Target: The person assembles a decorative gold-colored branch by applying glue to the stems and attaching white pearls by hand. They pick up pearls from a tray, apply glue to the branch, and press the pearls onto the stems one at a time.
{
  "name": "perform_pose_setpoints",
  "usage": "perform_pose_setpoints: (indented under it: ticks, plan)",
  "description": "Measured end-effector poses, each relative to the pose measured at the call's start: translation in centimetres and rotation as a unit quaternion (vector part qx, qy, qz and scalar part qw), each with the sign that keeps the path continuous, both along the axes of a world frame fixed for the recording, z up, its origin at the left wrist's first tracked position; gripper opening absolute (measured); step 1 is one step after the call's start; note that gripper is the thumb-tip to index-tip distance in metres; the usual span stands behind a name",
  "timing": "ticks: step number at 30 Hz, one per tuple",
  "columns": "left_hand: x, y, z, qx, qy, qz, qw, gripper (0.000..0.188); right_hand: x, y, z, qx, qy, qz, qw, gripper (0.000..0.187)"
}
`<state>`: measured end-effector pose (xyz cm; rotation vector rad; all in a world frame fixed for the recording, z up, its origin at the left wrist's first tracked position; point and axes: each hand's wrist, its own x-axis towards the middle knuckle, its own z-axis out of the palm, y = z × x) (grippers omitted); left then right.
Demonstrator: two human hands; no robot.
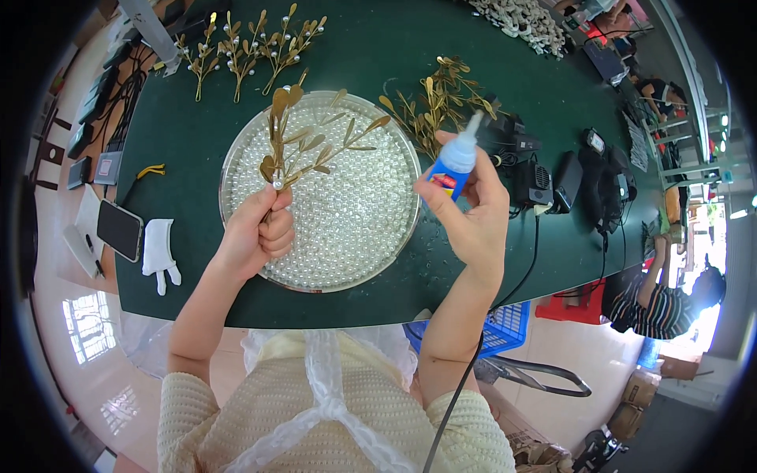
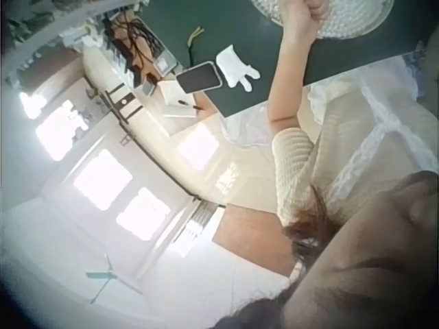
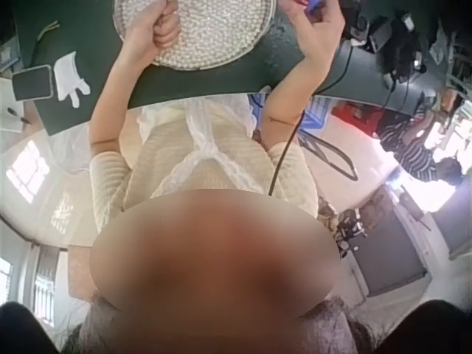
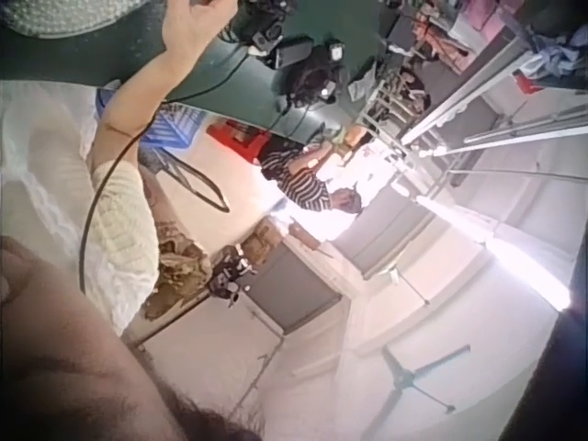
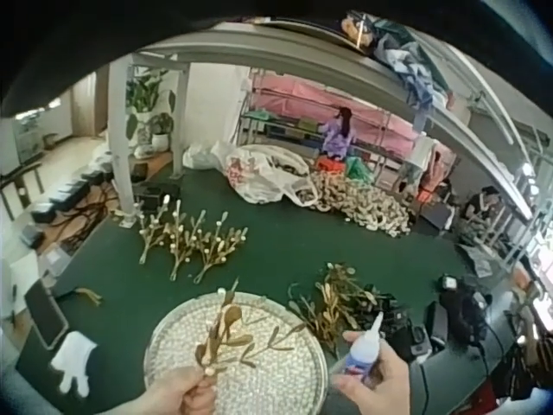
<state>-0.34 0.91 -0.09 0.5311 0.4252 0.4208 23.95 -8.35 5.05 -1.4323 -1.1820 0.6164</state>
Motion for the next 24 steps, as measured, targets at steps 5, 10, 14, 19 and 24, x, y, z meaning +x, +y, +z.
perform_pose_setpoints:
  ticks: [5, 10, 14, 19, 24]
  plan:
    - [0.0, 0.0, 0.2, 0.009, 0.012, -0.001, 1.0, 0.032, -1.7, 0.3, -0.8, 0.028, 0.079, 0.046, 0.995, 0.059]
    - [0.0, 0.0, 0.0, 0.009, 0.022, 0.002, 1.0, 0.032, -1.2, 0.1, -2.3, 0.061, 0.125, 0.092, 0.986, 0.049]
    - [0.2, 0.0, 0.1, 0.026, 0.044, 0.01, 0.999, 0.033, -1.4, 0.1, -2.5, 0.082, 0.152, 0.062, 0.983, 0.046]
    - [0.2, -0.2, 0.0, 0.048, 0.06, 0.014, 0.997, 0.033, -1.2, 0.0, -2.7, 0.122, 0.226, 0.047, 0.965, 0.039]
    - [0.5, -0.6, -0.1, 0.094, 0.08, 0.024, 0.992, 0.032, -2.7, 0.5, -3.2, 0.208, 0.258, -0.013, 0.943, 0.033]
